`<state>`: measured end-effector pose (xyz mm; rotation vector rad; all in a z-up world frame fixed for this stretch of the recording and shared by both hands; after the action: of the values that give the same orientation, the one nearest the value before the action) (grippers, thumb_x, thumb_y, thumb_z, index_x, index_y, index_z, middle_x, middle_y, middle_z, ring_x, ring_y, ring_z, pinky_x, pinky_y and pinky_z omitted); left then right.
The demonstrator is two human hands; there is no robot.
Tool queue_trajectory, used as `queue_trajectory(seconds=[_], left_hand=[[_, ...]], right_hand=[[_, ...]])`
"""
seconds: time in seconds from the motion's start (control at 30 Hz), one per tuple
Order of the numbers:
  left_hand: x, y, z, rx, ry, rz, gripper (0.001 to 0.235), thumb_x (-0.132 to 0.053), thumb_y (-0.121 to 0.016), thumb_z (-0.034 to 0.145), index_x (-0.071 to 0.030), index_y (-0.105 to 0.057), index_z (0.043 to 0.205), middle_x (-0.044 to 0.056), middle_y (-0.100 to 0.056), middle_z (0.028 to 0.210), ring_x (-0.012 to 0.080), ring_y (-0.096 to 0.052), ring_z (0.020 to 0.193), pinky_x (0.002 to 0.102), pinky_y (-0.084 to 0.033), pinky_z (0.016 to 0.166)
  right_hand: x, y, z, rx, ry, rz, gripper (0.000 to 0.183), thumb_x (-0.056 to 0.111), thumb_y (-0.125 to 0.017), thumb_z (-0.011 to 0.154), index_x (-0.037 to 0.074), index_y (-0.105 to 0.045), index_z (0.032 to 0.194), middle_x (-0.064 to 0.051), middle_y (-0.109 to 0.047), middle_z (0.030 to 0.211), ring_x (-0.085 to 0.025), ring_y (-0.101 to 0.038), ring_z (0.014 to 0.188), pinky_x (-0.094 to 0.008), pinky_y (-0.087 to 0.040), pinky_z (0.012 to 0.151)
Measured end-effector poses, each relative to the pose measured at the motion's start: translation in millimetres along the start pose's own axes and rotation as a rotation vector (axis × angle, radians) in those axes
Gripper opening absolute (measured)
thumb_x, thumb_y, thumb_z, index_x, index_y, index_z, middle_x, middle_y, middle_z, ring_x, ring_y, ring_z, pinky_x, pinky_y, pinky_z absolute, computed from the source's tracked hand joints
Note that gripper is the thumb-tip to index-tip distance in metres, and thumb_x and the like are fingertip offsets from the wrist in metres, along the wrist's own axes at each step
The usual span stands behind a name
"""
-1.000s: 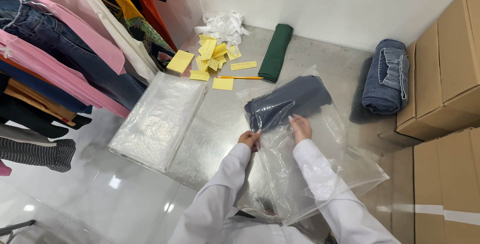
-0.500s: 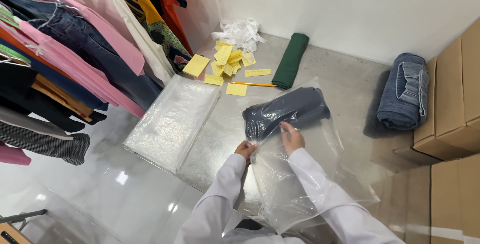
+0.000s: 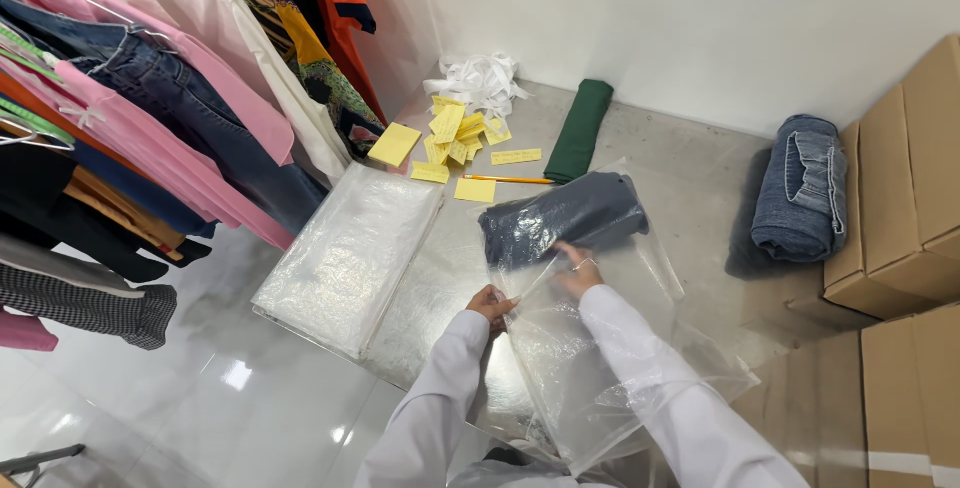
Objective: The person wraps a folded dark garment in a clear plastic bag on a metal table. They then place the wrapped garment into a cardboard box, close the box, and tie a white ribbon around it to secure the package.
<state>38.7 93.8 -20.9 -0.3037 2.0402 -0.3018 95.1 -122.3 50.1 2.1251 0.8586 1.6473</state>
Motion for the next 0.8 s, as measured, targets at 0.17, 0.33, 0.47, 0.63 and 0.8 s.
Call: queue_trajectory(seconds=[0.17,0.33,0.47,0.63,0.8], left_hand=[[0.7,5.6,-2.3,0.003,-0.002,0.041,0.036,-0.012,-0.089,0.082,-0.003,-0.056,0.092,0.009,-0.054,0.063,0.0145,-0.049,0.043,0.028,-0.054,0.044],[-0.1,2.4,-6.7,-0.039,0.016,0.005,0.035,-0.014,-0.089,0.083,-0.003,-0.057,0.090,0.009,-0.053,0.062,0.0177,-0.054,0.044,0.033,-0.061,0.045],[-10.0,-2.7,-12.4,-0.070,0.044,0.032,0.034,-0.014,-0.089,0.081,-0.004,-0.057,0.089,0.011,-0.051,0.058,0.0208,-0.055,0.041,0.036,-0.063,0.041],[19.7,7.5,27.4,-0.151,0.054,0.113,0.026,-0.020,-0.082,0.086,-0.007,-0.060,0.086,0.011,-0.052,0.062,0.0236,-0.057,0.043,0.039,-0.063,0.038],[30.8,15.6,31.9,-0.257,0.086,-0.030,0.049,-0.048,-0.060,0.099,-0.006,-0.064,0.123,0.025,-0.063,0.098,0.0320,-0.067,0.055,0.050,-0.067,0.050]], right_hand=[[12.6,32.8,-19.6,-0.238,-0.061,0.326,0.086,-0.001,-0.074,0.074,0.022,-0.034,0.147,-0.015,-0.024,0.158,-0.042,-0.046,0.135,-0.046,-0.055,0.105],[-24.6,32.3,18.8,-0.107,-0.110,-0.136,0.103,0.009,-0.076,0.083,0.031,-0.015,0.162,-0.008,-0.019,0.167,-0.038,-0.028,0.150,-0.053,-0.034,0.122],[-43.2,30.8,32.9,-0.020,-0.110,-0.235,0.100,0.024,-0.078,0.086,0.037,-0.016,0.163,-0.013,-0.021,0.166,-0.045,-0.029,0.148,-0.056,-0.032,0.122],[-62.8,29.0,16.5,-0.110,-0.072,0.297,0.088,0.006,-0.070,0.083,0.030,-0.032,0.159,-0.018,-0.026,0.162,-0.046,-0.048,0.136,-0.051,-0.050,0.109],[-130.0,17.2,-45.4,-0.150,-0.110,1.036,0.064,-0.011,-0.062,0.091,0.005,-0.042,0.150,-0.025,-0.052,0.144,-0.039,-0.051,0.135,-0.048,-0.047,0.107]])
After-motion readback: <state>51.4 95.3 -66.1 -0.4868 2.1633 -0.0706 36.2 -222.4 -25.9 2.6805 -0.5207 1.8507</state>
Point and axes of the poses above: each hand's wrist, its own z-axis towards the middle knuckle, its own y-axis out of the back of the hand, x = y × z, the point moved 5 cm from there along z, towards the middle knuckle
